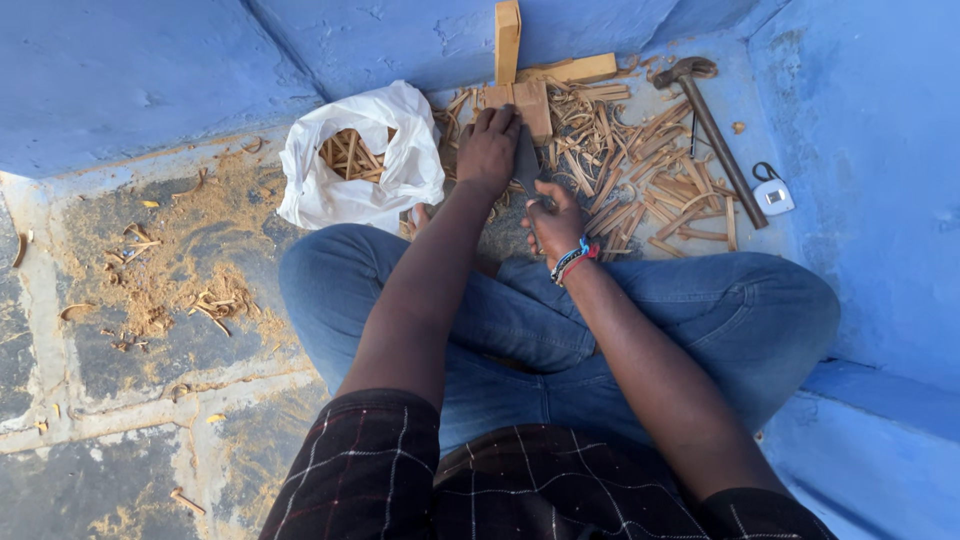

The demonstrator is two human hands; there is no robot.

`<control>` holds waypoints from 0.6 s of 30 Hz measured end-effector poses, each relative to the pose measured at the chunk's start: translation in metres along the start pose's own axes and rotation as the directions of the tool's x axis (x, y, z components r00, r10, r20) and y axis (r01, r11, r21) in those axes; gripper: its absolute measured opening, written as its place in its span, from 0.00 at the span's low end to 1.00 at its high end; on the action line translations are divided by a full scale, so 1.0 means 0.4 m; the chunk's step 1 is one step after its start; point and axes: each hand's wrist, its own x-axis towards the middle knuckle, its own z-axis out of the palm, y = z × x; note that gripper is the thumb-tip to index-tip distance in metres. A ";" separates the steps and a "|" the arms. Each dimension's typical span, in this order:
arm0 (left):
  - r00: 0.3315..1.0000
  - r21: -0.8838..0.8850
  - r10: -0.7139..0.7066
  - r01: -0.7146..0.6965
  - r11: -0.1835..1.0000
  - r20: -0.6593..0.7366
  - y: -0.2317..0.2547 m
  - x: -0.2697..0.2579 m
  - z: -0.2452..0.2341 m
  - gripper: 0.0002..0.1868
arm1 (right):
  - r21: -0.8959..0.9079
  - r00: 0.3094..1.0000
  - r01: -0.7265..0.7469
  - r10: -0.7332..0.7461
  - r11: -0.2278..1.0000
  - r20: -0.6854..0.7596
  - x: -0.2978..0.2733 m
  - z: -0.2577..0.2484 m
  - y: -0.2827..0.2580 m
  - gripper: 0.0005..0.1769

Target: The person sits on the floor and uses a small blade and a hammer to shave and split thin strips of wood on a wooden block, placing the finished strips into a white bag.

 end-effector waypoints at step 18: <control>1.000 -0.094 -0.006 0.005 0.996 -0.017 -0.008 0.042 0.006 0.21 | 0.084 0.999 -0.034 0.032 0.996 0.024 0.127 0.040 -0.026 0.21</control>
